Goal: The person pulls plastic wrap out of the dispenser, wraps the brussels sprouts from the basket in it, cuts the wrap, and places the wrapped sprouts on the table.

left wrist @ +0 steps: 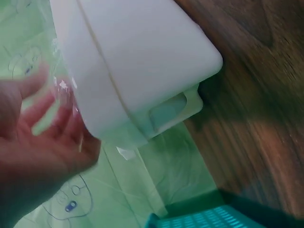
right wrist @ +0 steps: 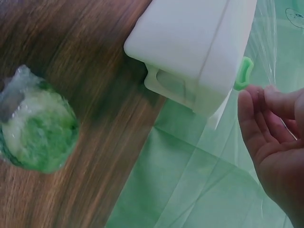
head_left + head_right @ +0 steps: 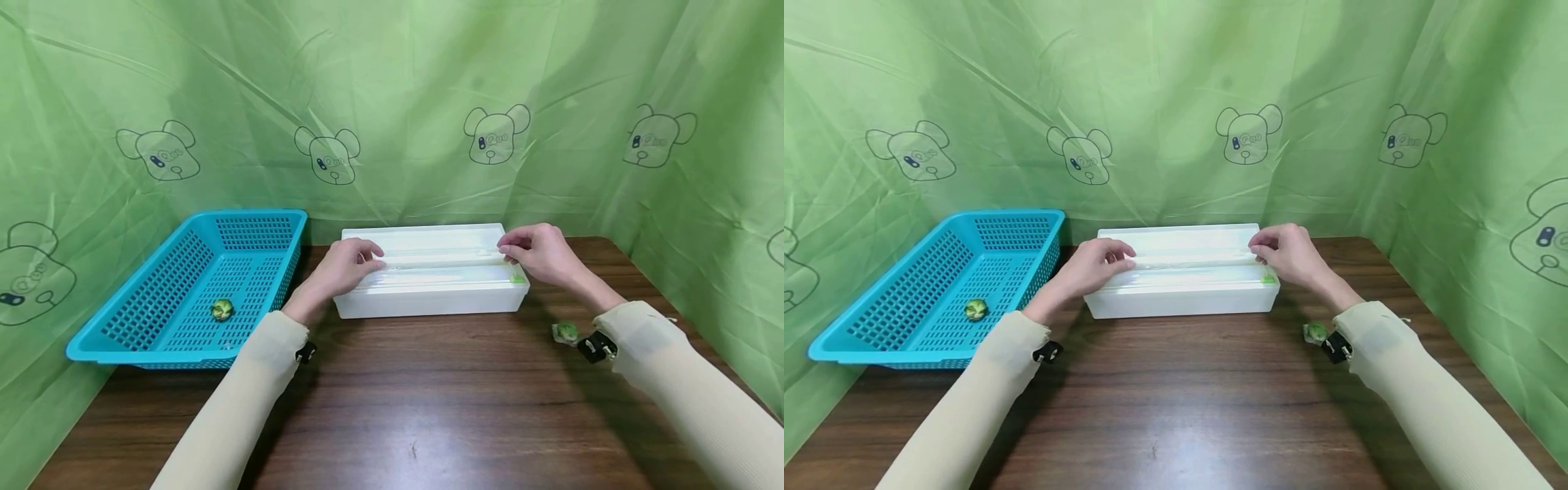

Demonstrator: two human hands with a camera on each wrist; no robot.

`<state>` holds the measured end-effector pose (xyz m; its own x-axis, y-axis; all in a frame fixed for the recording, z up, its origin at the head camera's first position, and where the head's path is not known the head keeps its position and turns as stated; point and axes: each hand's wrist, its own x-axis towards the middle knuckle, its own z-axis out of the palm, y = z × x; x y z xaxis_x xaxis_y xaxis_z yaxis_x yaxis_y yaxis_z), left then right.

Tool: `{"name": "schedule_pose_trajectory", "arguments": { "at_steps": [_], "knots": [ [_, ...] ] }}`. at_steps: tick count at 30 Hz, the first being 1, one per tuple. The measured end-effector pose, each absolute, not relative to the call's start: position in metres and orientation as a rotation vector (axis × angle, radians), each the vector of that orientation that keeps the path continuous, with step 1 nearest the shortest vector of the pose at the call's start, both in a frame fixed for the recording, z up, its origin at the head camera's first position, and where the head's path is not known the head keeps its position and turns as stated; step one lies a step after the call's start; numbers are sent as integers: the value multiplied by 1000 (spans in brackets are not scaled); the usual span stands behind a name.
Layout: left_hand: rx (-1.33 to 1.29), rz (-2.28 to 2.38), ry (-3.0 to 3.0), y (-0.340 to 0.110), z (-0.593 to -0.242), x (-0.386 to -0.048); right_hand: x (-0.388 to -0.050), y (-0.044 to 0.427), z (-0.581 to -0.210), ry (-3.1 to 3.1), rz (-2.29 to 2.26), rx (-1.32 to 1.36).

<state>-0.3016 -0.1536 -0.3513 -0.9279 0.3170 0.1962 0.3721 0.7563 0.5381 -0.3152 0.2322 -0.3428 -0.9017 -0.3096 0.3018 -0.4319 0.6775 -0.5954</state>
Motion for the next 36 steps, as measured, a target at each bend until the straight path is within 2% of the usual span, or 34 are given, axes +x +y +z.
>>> {"name": "schedule_pose_trajectory", "arguments": {
  "at_steps": [3,8,22,36],
  "knots": [
    [-611,-849,-2900,-157,-351,-301,-315,230,-345,-2686,1036,591],
    [-438,-791,-2900,-160,-348,-301,-315,227,-346,-2673,1073,563],
    [-180,-1218,-2786,-164,-331,-312,-325,217,-333,-2630,1194,490],
    [-236,-1312,-2639,-167,-298,-302,-316,221,-302,-2578,1157,450]
  ]
}}
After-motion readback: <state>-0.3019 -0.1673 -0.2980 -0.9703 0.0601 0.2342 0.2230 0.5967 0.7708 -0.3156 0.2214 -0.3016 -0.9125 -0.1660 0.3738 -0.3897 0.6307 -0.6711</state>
